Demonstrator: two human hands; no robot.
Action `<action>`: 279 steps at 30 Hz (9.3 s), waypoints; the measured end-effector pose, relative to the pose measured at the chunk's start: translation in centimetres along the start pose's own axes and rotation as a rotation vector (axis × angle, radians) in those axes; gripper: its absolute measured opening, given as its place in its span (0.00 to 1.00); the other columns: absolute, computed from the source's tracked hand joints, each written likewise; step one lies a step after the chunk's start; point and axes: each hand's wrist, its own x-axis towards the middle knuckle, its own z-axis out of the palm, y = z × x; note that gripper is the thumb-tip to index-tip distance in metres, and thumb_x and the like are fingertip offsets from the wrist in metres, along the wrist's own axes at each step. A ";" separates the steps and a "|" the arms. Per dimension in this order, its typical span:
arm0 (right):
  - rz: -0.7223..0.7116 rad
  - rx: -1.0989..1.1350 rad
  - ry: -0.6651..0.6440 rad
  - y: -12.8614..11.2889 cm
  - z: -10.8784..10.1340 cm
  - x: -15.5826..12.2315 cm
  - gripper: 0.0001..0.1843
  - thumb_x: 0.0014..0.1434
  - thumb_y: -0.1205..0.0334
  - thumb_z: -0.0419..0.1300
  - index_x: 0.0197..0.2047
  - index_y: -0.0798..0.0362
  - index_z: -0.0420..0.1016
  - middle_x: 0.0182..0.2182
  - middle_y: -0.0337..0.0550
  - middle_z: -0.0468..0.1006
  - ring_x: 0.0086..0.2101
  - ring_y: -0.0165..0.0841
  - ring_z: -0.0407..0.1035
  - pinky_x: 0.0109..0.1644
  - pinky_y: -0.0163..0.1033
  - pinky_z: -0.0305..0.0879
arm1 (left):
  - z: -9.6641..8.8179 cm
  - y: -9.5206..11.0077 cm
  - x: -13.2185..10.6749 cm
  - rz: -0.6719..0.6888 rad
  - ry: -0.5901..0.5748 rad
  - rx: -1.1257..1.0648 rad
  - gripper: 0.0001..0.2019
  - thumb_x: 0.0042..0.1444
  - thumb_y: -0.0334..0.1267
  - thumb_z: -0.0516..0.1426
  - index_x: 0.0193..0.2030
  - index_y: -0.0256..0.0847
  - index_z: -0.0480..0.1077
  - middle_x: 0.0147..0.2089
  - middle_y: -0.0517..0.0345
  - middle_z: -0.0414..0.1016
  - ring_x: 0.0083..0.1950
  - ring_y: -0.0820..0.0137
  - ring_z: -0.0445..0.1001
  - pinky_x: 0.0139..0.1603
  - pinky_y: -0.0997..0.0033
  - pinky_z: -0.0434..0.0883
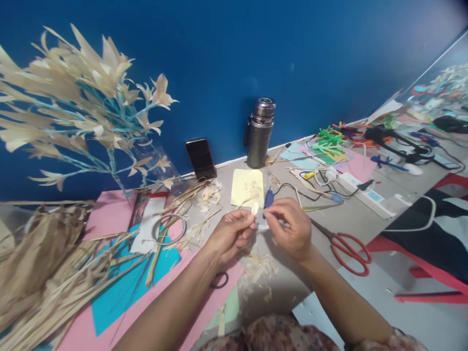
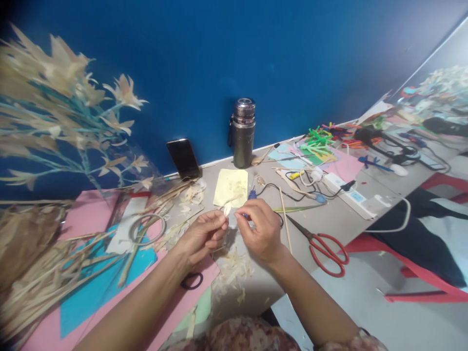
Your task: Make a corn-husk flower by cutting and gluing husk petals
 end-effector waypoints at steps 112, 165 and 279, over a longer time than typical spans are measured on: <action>0.032 0.470 -0.225 -0.4 0.2 -0.1 0.05 0.61 0.70 0.59 0.34 0.52 0.74 0.31 0.43 0.76 0.31 0.32 0.71 0.32 0.37 0.67 | -1.0 0.9 -0.4 0.108 -0.028 0.406 0.12 0.39 0.39 0.73 0.25 0.35 0.78 0.21 0.59 0.72 0.19 0.78 0.64 0.22 0.78 0.61; 0.393 0.736 -0.202 0.2 0.6 -2.2 0.01 0.62 0.65 0.63 0.37 0.50 0.74 0.33 0.40 0.73 0.33 0.32 0.68 0.37 0.37 0.63 | 0.7 1.5 -1.5 0.767 -0.151 0.861 0.05 0.57 0.34 0.64 0.32 0.39 0.82 0.29 0.54 0.78 0.30 0.72 0.73 0.33 0.74 0.69; 0.684 1.090 -0.370 -10.7 -2.7 -2.8 0.16 0.56 0.54 0.68 0.24 0.55 0.73 0.18 0.35 0.70 0.19 0.22 0.53 0.23 0.32 0.49 | 0.7 -4.6 -10.9 0.423 -0.234 -0.004 0.14 0.49 0.39 0.70 0.31 0.36 0.70 0.28 0.60 0.73 0.20 0.81 0.63 0.23 0.77 0.60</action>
